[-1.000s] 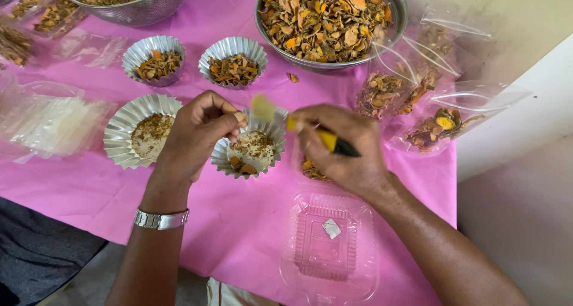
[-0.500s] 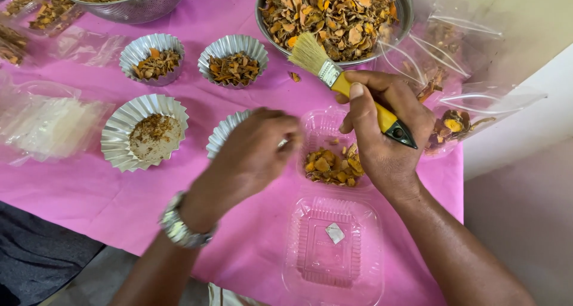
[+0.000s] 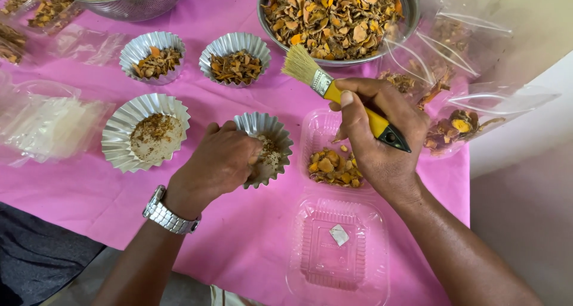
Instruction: Sorting and cleaning dried tea leaves or herbs using a brush and hands on a table.
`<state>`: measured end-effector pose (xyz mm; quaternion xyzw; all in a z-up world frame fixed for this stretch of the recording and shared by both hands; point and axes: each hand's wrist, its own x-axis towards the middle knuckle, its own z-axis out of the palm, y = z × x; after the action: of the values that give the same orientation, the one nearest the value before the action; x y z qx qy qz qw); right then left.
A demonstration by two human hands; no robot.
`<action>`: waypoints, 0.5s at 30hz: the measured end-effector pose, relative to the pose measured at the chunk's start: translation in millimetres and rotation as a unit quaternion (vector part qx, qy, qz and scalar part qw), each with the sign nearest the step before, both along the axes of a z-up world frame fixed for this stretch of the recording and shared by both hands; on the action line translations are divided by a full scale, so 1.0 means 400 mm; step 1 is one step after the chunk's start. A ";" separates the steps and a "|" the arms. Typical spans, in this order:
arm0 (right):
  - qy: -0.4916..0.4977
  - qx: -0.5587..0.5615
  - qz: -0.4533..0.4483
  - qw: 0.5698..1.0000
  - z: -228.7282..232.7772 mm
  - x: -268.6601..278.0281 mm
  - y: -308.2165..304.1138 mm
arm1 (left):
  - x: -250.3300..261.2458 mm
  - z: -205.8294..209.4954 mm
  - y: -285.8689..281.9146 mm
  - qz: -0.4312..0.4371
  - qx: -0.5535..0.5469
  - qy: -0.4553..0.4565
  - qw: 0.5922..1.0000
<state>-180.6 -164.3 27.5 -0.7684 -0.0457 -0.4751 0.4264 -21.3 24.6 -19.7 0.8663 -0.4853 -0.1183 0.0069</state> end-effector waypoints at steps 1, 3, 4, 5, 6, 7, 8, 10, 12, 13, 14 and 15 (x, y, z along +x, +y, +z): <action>0.010 0.001 -0.006 1.000 0.000 -0.001 -0.002 | 0.003 -0.003 -0.003 -0.004 0.009 0.009 1.000; 0.006 -0.022 -0.008 1.000 -0.014 0.007 -0.009 | 0.002 0.019 0.001 0.012 -0.020 0.053 0.998; 0.002 -0.047 -0.011 0.999 -0.019 0.010 -0.014 | 0.001 0.032 0.000 0.027 -0.051 0.096 0.994; 0.002 -0.046 -0.012 0.999 -0.036 0.016 -0.023 | -0.001 0.051 0.003 0.026 -0.050 0.095 0.994; -0.001 -0.069 0.003 0.998 -0.052 0.023 -0.032 | -0.005 0.070 0.006 0.059 -0.079 0.143 0.985; -0.003 -0.091 0.019 0.996 -0.067 0.029 -0.040 | -0.008 0.090 0.010 0.092 -0.107 0.190 0.972; -0.004 -0.092 0.019 0.996 -0.066 0.030 -0.034 | -0.014 0.107 0.007 0.092 -0.108 0.188 0.972; 0.039 -0.102 0.086 0.990 -0.065 0.031 -0.019 | -0.029 0.140 0.005 0.194 -0.133 0.223 0.946; 0.048 -0.105 0.105 0.988 -0.060 0.026 0.003 | -0.046 0.163 0.003 0.212 -0.174 0.236 0.932; 0.059 -0.109 0.124 0.985 -0.057 0.023 0.015 | -0.055 0.174 0.003 0.229 -0.215 0.249 0.916; 0.058 -0.109 0.125 0.984 -0.049 0.019 0.023 | -0.052 0.169 0.009 0.230 -0.215 0.248 0.916; 0.091 -0.111 0.136 0.980 -0.040 0.015 0.030 | -0.049 0.163 0.015 0.258 -0.272 0.293 0.880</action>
<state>-174.7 -152.2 11.5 -0.8377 -0.1634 -0.3323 0.4014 -41.0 30.6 45.4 0.8508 -0.2334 -0.2237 0.4143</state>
